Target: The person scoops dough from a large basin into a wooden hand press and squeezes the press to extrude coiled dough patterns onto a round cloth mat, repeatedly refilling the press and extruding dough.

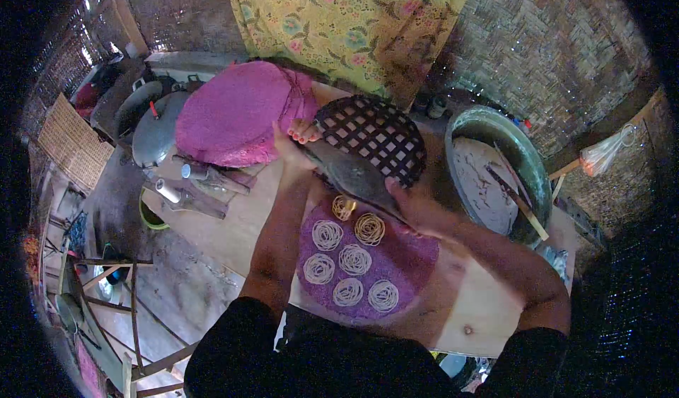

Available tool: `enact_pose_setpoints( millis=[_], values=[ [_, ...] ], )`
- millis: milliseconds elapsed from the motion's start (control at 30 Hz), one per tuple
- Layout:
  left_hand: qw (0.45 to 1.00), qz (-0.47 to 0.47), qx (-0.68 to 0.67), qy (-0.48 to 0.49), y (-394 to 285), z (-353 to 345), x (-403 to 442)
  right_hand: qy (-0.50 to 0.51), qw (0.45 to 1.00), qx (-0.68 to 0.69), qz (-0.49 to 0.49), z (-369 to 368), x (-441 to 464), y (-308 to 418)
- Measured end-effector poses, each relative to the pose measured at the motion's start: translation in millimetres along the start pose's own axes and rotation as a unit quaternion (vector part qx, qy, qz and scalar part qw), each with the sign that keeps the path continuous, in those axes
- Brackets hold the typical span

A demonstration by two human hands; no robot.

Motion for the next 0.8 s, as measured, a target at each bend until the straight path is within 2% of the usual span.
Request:
enact_pose_setpoints(
  millis=[67,267,467,567,667,733,800],
  values=[
    [1.000,-0.009,-0.003,0.020,5.1,-3.3,9.6,0.006,1.000,-0.005,-0.007,4.6,-1.4,2.4],
    [0.999,-0.007,0.028,-0.028,-14.6,-7.6,24.0,-0.024,0.999,-0.010,-0.025,6.4,19.9,-2.2],
    [0.998,-0.003,0.047,-0.040,-15.7,-10.4,2.2,0.009,0.997,-0.059,0.042,-14.0,8.6,10.4],
    [0.996,0.007,0.055,-0.065,4.1,1.6,-1.5,-0.027,0.997,-0.005,0.077,-6.3,2.6,1.5],
    [0.998,0.017,0.034,-0.048,27.6,9.5,8.8,-0.060,0.993,0.027,0.100,7.7,-2.1,-12.6],
    [0.999,0.037,0.000,-0.015,40.3,8.4,15.7,-0.053,0.998,0.005,0.027,14.1,3.9,-34.9],
    [0.988,0.070,0.099,-0.093,47.0,6.9,15.4,-0.046,0.998,0.026,0.024,15.4,-8.0,-30.0]
  ],
)
Point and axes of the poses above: each hand's wrist, its own x-axis towards the middle knuckle, its own z-axis out of the back of the hand, y = z × x, the point moved 10 cm from there along x, towards the middle knuckle, and after that the axes turned 15 degrees about y, right-handed, at the moved point
